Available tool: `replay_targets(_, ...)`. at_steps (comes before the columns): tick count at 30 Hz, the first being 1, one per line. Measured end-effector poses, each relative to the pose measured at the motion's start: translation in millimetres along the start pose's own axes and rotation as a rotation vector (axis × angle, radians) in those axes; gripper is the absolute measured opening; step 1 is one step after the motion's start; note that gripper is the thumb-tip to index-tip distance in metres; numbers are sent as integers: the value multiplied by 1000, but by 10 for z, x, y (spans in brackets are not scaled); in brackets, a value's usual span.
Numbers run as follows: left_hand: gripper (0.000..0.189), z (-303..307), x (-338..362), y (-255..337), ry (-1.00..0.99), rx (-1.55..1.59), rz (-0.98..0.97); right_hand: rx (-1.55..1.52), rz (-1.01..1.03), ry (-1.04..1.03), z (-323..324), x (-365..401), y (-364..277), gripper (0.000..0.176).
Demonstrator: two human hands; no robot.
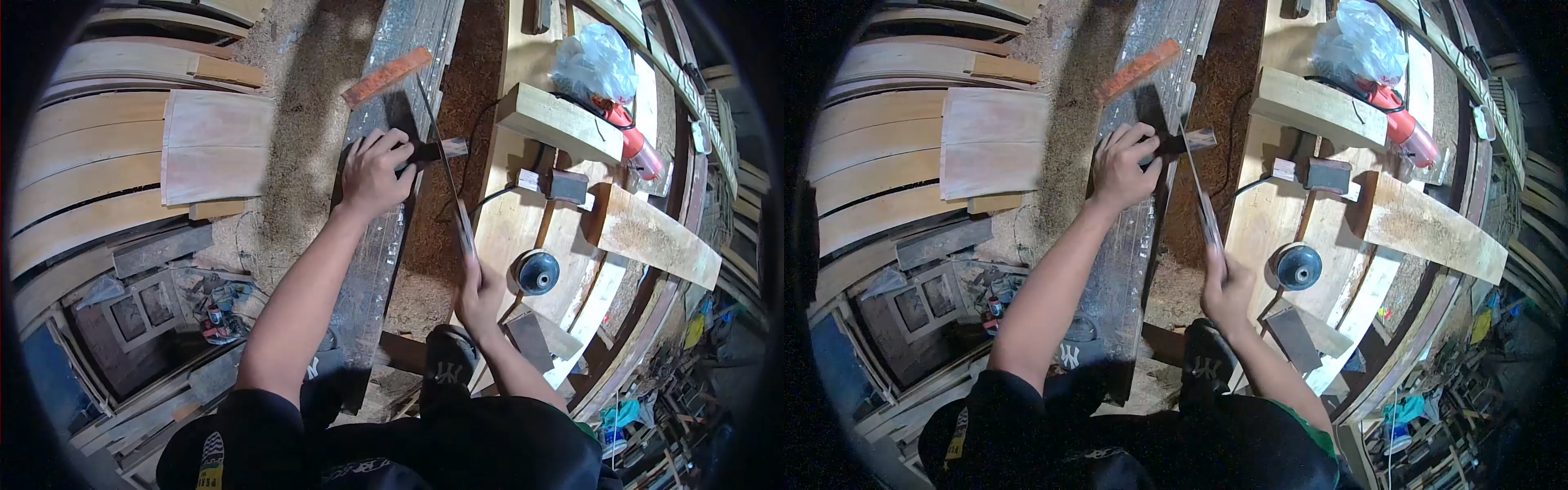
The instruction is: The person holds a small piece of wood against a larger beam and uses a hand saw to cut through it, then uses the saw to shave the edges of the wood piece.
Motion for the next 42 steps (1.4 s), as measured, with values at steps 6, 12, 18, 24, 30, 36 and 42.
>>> replay_targets(6, 21, -1, 6, 3, -4, 5, 4, -39, -78, -5, 268, 680, 240, 43)
replay_targets(12, 22, -11, 21, 3, -9, -32, -15, -39, -11, 20, -63, -63, 25, 47)
replay_targets(18, 23, 3, 3, -21, -3, 4, 16, 23, -26, -31, 229, 696, 418, 43)
replay_targets(24, 19, 17, -7, 19, -2, -31, -13, -53, -9, 56, -50, -44, 15, 47)
replay_targets(30, 23, 5, -14, 2, 34, 0, 21, 42, 23, 1, 269, 712, 418, 45)
replay_targets(36, 24, -8, -8, 4, -7, -31, 17, -11, -69, -15, 56, 124, 100, 45)
replay_targets(42, 22, 3, -9, 17, 10, -7, 23, -9, -117, -66, 104, 397, 305, 44)
Point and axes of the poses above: each hand's wrist, its own x-axis away from the middle knuckle, its own z-axis out of the back of the hand, y = z × x, the point moved 4 cm from there along -x, towards the middle knuckle, and after that the axes turned 7 degrees about x, right-handed, at the moved point
